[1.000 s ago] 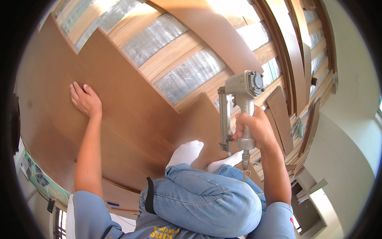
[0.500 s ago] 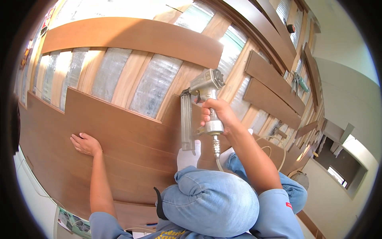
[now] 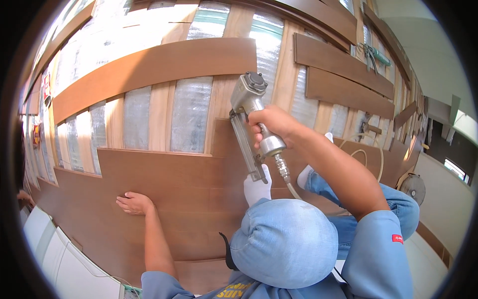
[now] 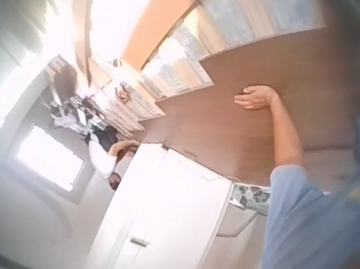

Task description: The person applies adhesive from a tube to a wooden floor plank, positions the plank onto the floor sub-structure, and then secures it using a pneumatic nail gun and a hammer.

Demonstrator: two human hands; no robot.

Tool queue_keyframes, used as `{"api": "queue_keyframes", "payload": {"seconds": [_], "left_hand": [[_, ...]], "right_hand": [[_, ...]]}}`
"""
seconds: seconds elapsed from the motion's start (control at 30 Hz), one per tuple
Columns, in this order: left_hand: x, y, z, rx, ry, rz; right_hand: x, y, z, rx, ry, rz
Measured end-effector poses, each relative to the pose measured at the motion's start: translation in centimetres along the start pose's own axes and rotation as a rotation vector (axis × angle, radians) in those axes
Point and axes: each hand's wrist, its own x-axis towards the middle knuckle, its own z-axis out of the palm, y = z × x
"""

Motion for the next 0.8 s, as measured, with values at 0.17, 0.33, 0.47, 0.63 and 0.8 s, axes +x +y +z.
{"api": "queue_keyframes", "payload": {"seconds": [0.17, 0.33, 0.47, 0.63, 0.8], "left_hand": [[0.1, -0.3, 0.2, 0.026, -0.017, 0.007], [0.0, 0.5, -0.5, 0.022, -0.041, -0.008], [0.1, 0.4, -0.5, 0.022, -0.045, -0.024], [0.5, -0.3, 0.2, 0.043, -0.056, -0.025], [0.5, -0.9, 1.1, 0.045, -0.031, -0.018]], "right_hand": [[-2.4, 1.3, -6.8, 0.0, 0.075, 0.049], [-3.9, 3.0, -10.0, 0.05, 0.147, 0.038], [-3.7, 3.6, -10.8, 0.078, 0.092, 0.033], [-4.0, 3.7, -11.0, 0.079, 0.1, 0.007], [-3.9, 4.5, -12.9, 0.074, 0.096, 0.028]]}}
